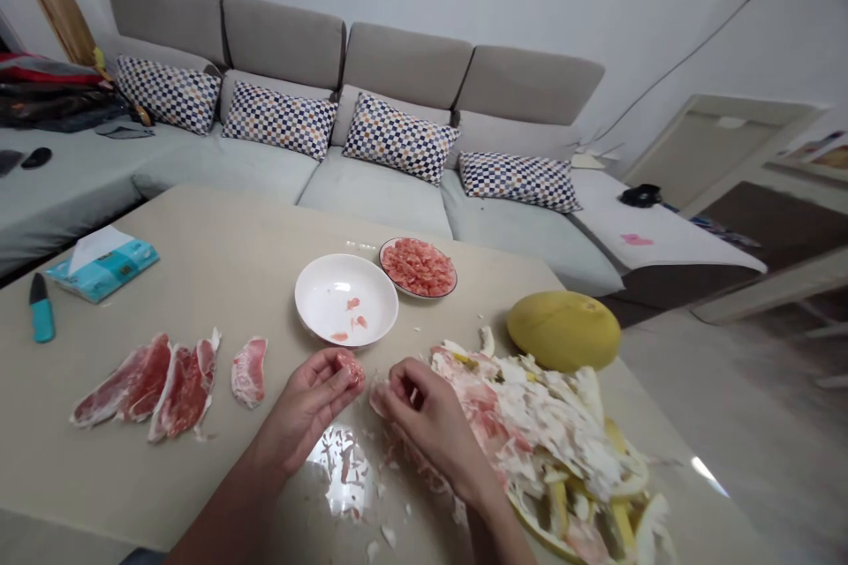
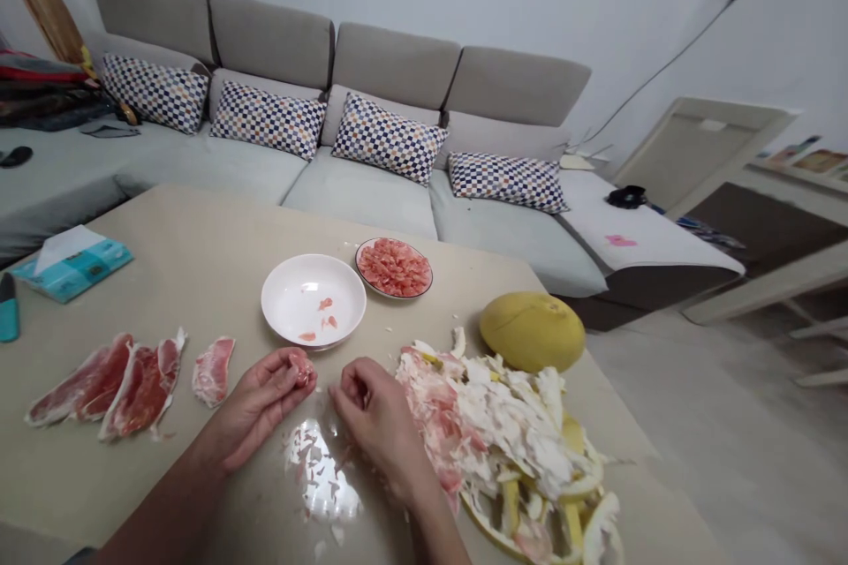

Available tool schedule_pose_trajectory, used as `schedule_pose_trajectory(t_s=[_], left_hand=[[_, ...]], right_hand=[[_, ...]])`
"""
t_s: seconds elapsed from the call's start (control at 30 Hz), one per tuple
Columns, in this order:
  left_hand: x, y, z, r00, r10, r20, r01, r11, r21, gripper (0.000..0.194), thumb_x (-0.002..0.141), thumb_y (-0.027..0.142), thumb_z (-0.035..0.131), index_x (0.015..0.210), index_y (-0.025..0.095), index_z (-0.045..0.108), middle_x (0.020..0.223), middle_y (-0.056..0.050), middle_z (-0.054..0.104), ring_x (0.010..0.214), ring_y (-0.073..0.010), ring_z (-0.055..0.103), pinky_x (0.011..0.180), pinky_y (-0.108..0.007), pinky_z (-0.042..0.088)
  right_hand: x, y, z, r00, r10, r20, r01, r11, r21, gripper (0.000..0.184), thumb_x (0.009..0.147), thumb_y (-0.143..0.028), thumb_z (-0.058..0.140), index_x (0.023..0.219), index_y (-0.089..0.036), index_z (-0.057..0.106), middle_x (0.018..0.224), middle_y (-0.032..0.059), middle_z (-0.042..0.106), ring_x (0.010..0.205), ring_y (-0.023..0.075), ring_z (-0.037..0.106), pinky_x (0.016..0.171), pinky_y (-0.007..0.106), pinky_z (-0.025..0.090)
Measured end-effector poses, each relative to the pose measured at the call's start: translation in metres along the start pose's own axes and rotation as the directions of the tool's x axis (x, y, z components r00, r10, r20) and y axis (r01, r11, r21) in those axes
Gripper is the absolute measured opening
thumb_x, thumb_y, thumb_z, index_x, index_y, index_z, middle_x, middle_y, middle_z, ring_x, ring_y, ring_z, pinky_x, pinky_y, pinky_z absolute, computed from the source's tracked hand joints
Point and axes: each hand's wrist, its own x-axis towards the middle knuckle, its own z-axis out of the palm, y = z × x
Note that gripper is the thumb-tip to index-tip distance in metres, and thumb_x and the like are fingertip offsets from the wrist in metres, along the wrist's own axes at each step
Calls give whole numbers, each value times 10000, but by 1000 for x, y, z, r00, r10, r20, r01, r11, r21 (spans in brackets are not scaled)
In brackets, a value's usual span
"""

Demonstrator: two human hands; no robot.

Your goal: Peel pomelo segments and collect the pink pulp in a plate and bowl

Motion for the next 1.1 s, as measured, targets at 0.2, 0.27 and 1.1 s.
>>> schedule_pose_trajectory(t_s=[0.2, 0.27, 1.1], left_hand=[[-1, -7, 2, 997, 64, -50, -58, 993, 107, 221, 702, 210, 802, 852, 183, 642, 852, -14, 649, 900, -144, 596, 913, -278, 428], [0, -10, 2, 993, 115, -34, -107, 978, 179, 222, 705, 219, 798, 861, 191, 643, 840, -13, 661, 883, -151, 600, 875, -274, 435], [9, -29, -5, 952, 300, 53, -294, 859, 418, 161, 696, 162, 778, 789, 178, 648, 845, -20, 629, 843, -167, 617, 814, -294, 478]], right_hand=[[-19, -7, 0, 1000, -1, -13, 1, 1000, -8, 165, 902, -333, 582, 893, -241, 718, 883, 54, 692, 767, 197, 612, 675, 298, 448], [-16, -15, 7, 999, -9, -32, 10, 999, 42, 162, 892, -338, 603, 894, -242, 733, 872, 55, 702, 773, 201, 618, 670, 298, 451], [-4, -8, 26, 966, 248, -73, -205, 906, 369, 196, 698, -317, 712, 634, -143, 650, 526, -21, 538, 488, 86, 389, 456, 202, 279]])
